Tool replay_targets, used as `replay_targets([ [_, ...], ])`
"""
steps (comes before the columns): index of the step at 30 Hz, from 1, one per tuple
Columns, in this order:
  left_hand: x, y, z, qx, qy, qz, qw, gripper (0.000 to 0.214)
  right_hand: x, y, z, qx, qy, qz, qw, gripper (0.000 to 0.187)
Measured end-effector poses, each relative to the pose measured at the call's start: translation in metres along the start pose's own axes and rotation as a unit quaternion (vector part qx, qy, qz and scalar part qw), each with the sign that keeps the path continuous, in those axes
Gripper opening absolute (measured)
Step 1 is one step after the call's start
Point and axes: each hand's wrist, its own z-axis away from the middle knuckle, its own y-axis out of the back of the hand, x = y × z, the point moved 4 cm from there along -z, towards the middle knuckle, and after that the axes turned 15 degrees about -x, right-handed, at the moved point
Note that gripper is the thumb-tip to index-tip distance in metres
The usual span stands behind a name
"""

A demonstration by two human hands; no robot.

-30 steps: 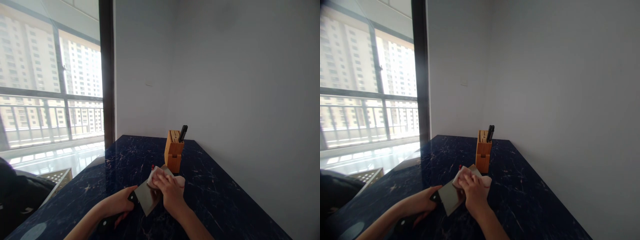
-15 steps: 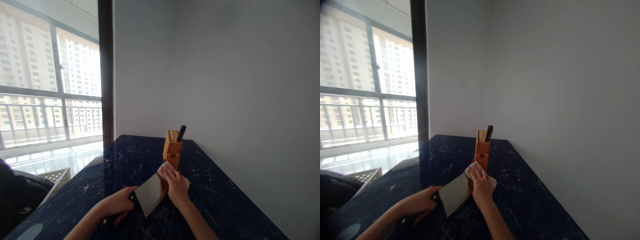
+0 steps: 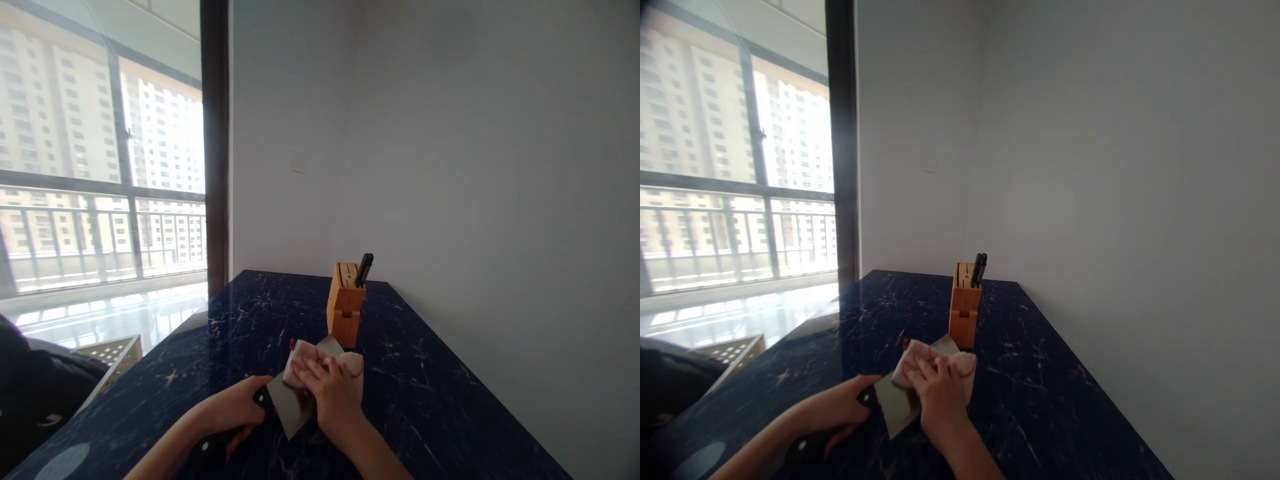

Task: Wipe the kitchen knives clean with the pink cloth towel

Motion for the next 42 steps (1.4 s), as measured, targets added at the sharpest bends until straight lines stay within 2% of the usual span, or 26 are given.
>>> replay_targets([
  [3,0.003,0.000,0.002,0.000,0.017,0.007,1.000,0.044,0.022,0.001,-0.001,0.029,-0.079,0.016,0.996,0.054],
  [5,0.004,-0.001,0.002,-0.001,0.030,0.009,1.000,0.045,0.028,0.003,0.001,0.039,-0.090,0.009,0.995,0.050],
  [7,0.003,-0.001,0.001,-0.001,0.042,0.013,0.999,0.046,0.024,0.004,0.005,0.047,-0.074,-0.010,0.996,0.046],
  [10,0.000,-0.001,-0.002,0.007,0.039,0.019,0.999,0.044,0.003,0.000,0.010,0.045,-0.019,-0.045,0.998,0.041],
  [14,-0.007,0.001,-0.004,0.021,0.036,0.022,0.999,0.046,-0.018,-0.006,0.013,0.037,0.053,-0.066,0.996,0.044],
  [16,-0.009,0.001,-0.003,0.025,0.035,0.021,0.999,0.048,-0.011,-0.005,0.010,0.051,0.024,-0.062,0.996,0.042],
  [20,-0.007,0.001,-0.003,0.009,0.021,0.024,0.999,0.047,0.013,-0.002,0.004,0.066,-0.104,-0.022,0.992,0.028],
  [22,-0.006,0.000,-0.003,0.001,0.020,0.025,0.999,0.045,0.015,-0.003,0.004,0.062,-0.122,0.000,0.991,0.030],
  [25,-0.006,0.000,-0.003,0.004,0.025,0.024,0.999,0.045,0.002,-0.008,0.007,0.044,-0.076,-0.006,0.996,0.039],
  [29,-0.009,0.000,-0.004,0.008,0.019,0.019,1.000,0.047,-0.013,-0.008,0.013,0.040,-0.025,-0.046,0.998,0.040],
  [32,-0.009,0.001,-0.003,0.025,0.007,0.009,1.000,0.048,-0.013,-0.004,0.016,0.044,-0.023,-0.057,0.997,0.037],
  [38,-0.009,0.001,-0.003,0.018,0.017,0.024,0.999,0.045,-0.010,-0.006,0.014,0.026,-0.011,-0.034,0.999,0.040],
  [42,-0.005,0.001,-0.001,0.011,0.020,0.017,1.000,0.043,0.008,-0.001,0.010,0.048,-0.070,-0.037,0.996,0.026],
])
